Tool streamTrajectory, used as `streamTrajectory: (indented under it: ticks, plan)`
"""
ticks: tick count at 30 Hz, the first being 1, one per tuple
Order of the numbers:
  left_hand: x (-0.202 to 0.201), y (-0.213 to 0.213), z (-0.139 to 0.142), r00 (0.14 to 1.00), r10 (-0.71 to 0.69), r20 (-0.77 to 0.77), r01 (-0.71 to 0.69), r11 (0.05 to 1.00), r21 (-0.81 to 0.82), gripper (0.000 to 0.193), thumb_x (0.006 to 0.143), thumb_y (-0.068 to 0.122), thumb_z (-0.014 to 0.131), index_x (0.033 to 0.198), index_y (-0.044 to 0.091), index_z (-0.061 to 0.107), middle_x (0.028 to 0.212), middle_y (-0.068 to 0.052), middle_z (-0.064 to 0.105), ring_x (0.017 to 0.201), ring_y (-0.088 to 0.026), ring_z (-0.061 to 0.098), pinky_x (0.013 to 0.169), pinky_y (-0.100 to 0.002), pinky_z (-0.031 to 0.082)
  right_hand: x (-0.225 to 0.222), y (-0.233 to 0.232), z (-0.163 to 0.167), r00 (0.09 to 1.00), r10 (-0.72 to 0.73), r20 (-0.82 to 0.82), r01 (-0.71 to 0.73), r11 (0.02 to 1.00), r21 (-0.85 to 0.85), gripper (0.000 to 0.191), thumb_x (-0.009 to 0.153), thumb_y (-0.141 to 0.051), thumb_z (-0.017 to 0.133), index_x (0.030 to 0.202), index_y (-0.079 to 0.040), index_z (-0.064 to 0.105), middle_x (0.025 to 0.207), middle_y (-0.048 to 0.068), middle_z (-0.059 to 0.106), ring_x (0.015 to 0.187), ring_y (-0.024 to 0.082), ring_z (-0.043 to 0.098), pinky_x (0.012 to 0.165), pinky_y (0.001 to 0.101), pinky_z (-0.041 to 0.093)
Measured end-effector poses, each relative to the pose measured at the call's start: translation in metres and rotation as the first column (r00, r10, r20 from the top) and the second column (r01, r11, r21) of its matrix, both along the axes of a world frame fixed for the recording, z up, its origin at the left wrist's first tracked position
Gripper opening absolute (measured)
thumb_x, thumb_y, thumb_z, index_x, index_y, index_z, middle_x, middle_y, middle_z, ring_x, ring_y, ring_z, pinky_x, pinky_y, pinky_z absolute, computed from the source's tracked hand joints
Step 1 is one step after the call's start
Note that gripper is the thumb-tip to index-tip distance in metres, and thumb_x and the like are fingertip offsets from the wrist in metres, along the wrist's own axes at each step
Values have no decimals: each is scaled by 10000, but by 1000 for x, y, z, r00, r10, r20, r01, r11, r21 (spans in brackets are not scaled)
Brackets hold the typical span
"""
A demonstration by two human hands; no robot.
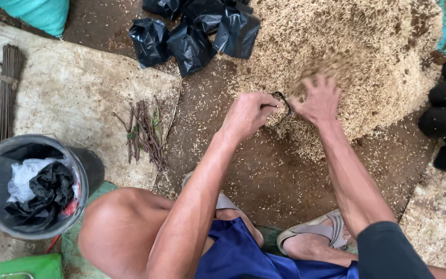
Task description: The person scoops a loose, light-colored substrate from a large pile on the floor and packs it into small black plastic pouches. They repeatedly fill, compress, and tie the pouches, placing the finished units into a nearby tray.
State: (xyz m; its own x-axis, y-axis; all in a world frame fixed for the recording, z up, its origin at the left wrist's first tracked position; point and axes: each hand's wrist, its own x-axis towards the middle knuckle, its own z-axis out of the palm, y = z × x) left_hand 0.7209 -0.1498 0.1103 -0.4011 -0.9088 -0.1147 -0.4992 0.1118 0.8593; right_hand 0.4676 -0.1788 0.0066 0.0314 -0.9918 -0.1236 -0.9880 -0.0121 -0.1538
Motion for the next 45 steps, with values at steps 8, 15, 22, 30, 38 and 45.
streamTrajectory:
  ticks: [8,15,22,30,38,45]
  plan:
    - [-2,0,-12,999,-13,-45,4,984,-178,182,872,149,767,1048,116,799,1008,-114,785,835,-215,749,776,-364,607,3,17,-32,998,57,-26,-57,998,-14,572,789,-208,787,1336,-216,617,1424,230,450,1220,376,470,911,533,493]
    - [-5,-4,-7,1000,13,26,-15,999,52,186,897,168,706,1066,159,783,1057,-62,781,793,-157,758,729,-337,633,-4,7,-25,554,-569,607,478,815,327,383,918,-136,693,1298,-180,679,1267,177,692,971,318,631,704,415,498]
    - [-5,-2,-3,1000,16,-3,-16,1000,-5,176,885,159,736,1049,138,794,1037,-76,785,799,-165,754,745,-336,619,-19,8,32,-351,-683,641,575,383,723,547,965,-542,553,1365,-168,542,1312,148,562,1075,291,556,888,632,430]
    - [-5,0,1,1000,21,22,-22,997,67,195,877,139,730,1064,138,786,984,-77,785,754,-191,754,738,-365,603,31,25,75,-844,-300,445,113,711,694,440,927,-374,513,1225,-61,597,1091,224,639,899,314,666,898,592,641]
    - [2,3,-14,999,-4,-34,1,996,-92,179,864,109,745,1033,112,803,977,-93,797,767,-170,755,751,-351,613,68,31,73,-562,-189,805,242,893,378,377,959,-362,497,919,-46,698,866,169,736,830,309,726,816,517,611]
    - [3,0,-19,996,-18,89,9,994,105,178,907,141,682,1055,148,780,989,-62,788,716,-143,737,673,-330,625,61,32,65,-256,-10,967,190,980,60,274,984,-276,536,1034,-55,690,1080,164,739,1043,290,718,1015,514,589]
